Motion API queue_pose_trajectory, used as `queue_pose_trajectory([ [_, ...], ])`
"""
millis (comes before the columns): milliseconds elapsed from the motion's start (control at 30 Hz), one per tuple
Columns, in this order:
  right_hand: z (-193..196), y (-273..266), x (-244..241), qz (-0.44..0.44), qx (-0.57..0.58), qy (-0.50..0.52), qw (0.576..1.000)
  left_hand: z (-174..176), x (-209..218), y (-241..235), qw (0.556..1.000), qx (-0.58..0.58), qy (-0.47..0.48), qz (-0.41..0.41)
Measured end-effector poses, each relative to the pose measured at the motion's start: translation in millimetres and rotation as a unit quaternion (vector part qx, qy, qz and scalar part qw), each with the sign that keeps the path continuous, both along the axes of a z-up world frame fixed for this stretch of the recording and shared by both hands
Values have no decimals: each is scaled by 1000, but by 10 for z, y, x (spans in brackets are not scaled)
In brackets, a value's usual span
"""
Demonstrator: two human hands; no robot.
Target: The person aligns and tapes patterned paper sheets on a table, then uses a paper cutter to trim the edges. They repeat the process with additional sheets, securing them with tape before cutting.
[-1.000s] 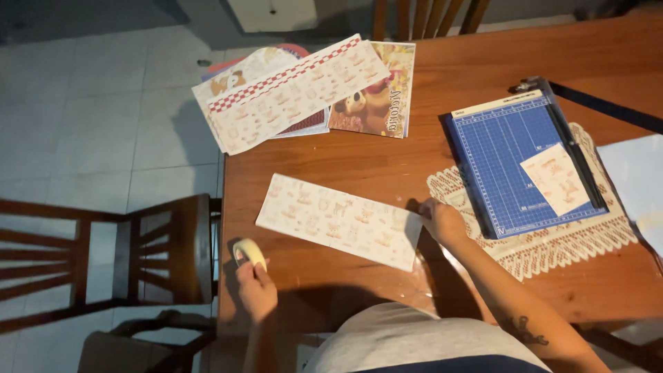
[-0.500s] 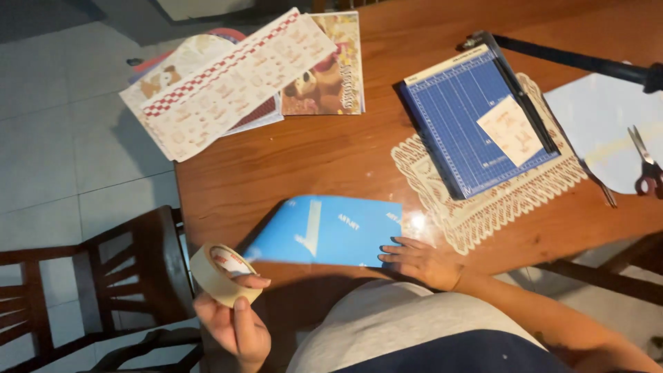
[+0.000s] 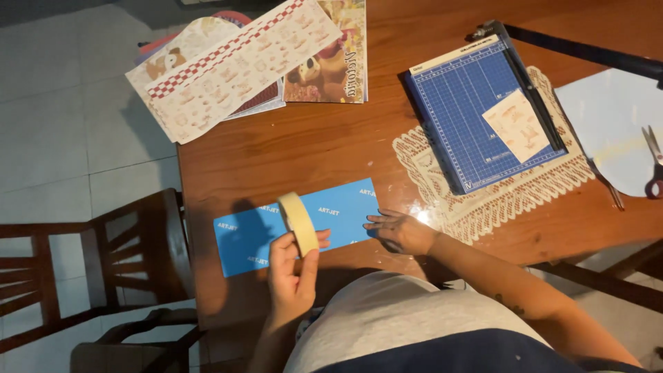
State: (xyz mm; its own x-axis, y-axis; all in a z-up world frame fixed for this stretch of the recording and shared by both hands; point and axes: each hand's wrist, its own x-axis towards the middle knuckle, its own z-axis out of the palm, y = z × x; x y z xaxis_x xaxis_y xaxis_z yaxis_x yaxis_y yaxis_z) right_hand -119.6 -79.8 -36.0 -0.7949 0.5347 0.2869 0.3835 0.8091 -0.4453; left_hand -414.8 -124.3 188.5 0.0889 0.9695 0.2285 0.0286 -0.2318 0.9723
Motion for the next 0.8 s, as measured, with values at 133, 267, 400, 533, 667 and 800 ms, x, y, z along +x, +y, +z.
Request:
queue_pose_trajectory([
  [133, 181, 29, -69, -13, 16, -12, 1000, 106, 90, 31, 999, 26, 6, -26],
  [267, 1093, 74, -254, -99, -42, 112, 988, 233, 158, 70, 995, 73, 16, -64],
  [400, 2236, 3, -466, -220, -51, 311, 923, 341, 214, 142, 971, 196, 112, -75],
  [533, 2811, -118, -464, -229, -16, 324, 918, 112, 219, 181, 946, 264, 181, -50],
  [667, 3000, -160, -471, -174, 86, 294, 936, 333, 289, 269, 917, 334, 187, -108],
  [800, 3113, -190, -471, -139, 157, 279, 937, 507, 332, 293, 891, 375, 229, -115],
])
